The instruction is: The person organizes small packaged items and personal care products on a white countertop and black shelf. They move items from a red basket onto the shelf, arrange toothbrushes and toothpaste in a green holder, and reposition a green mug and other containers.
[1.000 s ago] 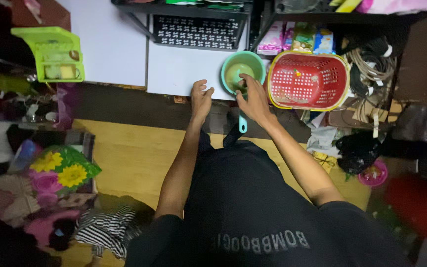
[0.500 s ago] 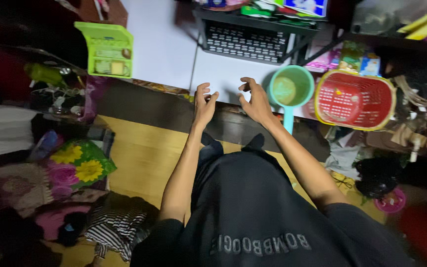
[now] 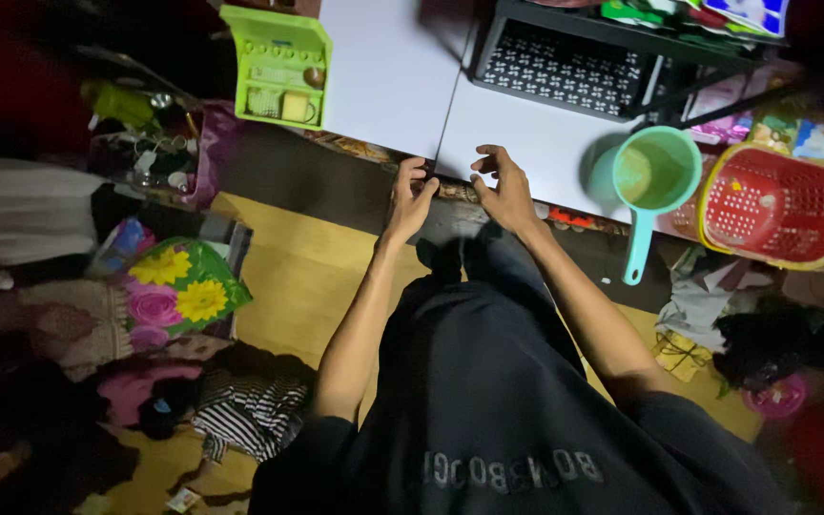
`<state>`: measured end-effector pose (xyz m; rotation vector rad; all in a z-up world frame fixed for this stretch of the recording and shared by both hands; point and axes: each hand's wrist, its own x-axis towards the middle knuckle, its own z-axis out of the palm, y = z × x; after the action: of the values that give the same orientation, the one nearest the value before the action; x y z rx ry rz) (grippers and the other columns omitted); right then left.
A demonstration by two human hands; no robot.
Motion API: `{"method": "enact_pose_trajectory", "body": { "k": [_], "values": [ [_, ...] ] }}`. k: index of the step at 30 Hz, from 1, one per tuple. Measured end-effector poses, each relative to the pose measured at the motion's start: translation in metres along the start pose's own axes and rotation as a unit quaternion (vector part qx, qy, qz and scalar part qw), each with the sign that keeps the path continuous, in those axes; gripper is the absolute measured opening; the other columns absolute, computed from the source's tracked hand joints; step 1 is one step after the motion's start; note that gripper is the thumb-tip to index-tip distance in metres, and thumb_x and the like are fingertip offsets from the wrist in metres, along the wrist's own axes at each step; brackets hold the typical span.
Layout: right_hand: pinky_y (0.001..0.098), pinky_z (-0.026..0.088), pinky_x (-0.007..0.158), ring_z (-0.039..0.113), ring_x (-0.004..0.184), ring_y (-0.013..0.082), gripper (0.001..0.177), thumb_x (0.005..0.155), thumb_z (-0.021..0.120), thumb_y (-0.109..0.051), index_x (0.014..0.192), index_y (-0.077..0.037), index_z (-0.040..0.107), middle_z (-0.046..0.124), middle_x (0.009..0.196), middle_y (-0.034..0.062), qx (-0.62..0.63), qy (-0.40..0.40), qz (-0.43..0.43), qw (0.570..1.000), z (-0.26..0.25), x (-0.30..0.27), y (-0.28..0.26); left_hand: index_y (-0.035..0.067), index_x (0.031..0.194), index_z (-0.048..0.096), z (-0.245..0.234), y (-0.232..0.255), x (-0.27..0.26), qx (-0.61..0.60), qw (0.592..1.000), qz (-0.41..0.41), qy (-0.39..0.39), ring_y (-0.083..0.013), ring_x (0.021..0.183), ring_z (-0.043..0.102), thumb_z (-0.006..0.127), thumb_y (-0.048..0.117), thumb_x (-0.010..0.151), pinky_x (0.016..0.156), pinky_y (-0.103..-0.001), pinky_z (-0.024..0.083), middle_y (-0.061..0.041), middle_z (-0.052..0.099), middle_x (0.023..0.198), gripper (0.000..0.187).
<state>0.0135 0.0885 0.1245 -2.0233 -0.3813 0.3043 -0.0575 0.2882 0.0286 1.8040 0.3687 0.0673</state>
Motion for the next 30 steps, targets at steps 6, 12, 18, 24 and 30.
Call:
{"method": "enact_pose_trajectory", "body": {
  "k": [6, 12, 18, 24, 30],
  "values": [
    [0.0352, 0.054, 0.067, 0.072, 0.094, 0.0224, 0.040, 0.092, 0.064, -0.009, 0.130, -0.001, 0.055, 0.073, 0.108, 0.0118, 0.002, -0.046, 0.020, 0.999, 0.017, 0.028, -0.013, 0.012, 0.135, 0.054, -0.025, -0.014, 0.006, 0.012, 0.999, -0.046, 0.015, -0.0223, 0.100, 0.066, 0.070, 0.024, 0.096, 0.086, -0.039, 0.055, -0.010, 0.064, 0.116, 0.044],
    [0.0380, 0.056, 0.088, 0.073, 0.099, 0.0243, 0.038, 0.094, 0.065, -0.010, 0.130, 0.000, 0.056, 0.075, 0.106, 0.0124, 0.008, -0.089, -0.026, 0.996, 0.040, 0.069, -0.015, 0.011, 0.138, 0.051, -0.054, -0.025, 0.034, 0.014, 0.999, -0.032, 0.009, -0.0246, 0.110, 0.062, 0.066, 0.025, 0.101, 0.090, -0.042, 0.054, -0.013, 0.061, 0.122, 0.042],
    [0.0403, 0.056, 0.094, 0.073, 0.103, 0.0266, 0.041, 0.092, 0.064, -0.007, 0.131, -0.002, 0.057, 0.075, 0.110, 0.0132, 0.007, -0.135, -0.001, 0.991, 0.051, 0.100, -0.016, 0.011, 0.134, 0.054, -0.078, -0.022, 0.066, 0.014, 0.998, -0.043, 0.052, -0.0224, 0.100, 0.065, 0.067, 0.021, 0.099, 0.088, -0.039, 0.055, -0.012, 0.066, 0.109, 0.039],
    [0.0393, 0.055, 0.096, 0.071, 0.109, 0.0270, 0.043, 0.091, 0.063, -0.007, 0.133, -0.003, 0.056, 0.073, 0.115, 0.0131, -0.004, -0.172, 0.034, 0.985, 0.056, 0.130, -0.027, 0.010, 0.132, 0.054, -0.093, -0.020, 0.089, 0.016, 0.996, -0.043, 0.076, -0.0211, 0.097, 0.063, 0.068, 0.017, 0.097, 0.083, -0.036, 0.054, -0.012, 0.064, 0.112, 0.038],
    [0.0411, 0.053, 0.098, 0.070, 0.109, 0.0293, 0.040, 0.093, 0.062, -0.008, 0.132, -0.003, 0.056, 0.074, 0.116, 0.0145, -0.017, -0.169, 0.036, 0.985, 0.077, 0.163, -0.036, 0.007, 0.128, 0.058, -0.124, -0.030, 0.129, -0.002, 0.993, 0.040, 0.114, -0.0226, 0.102, 0.063, 0.071, 0.007, 0.093, 0.084, -0.036, 0.054, -0.013, 0.063, 0.115, 0.038]
  ]
}}
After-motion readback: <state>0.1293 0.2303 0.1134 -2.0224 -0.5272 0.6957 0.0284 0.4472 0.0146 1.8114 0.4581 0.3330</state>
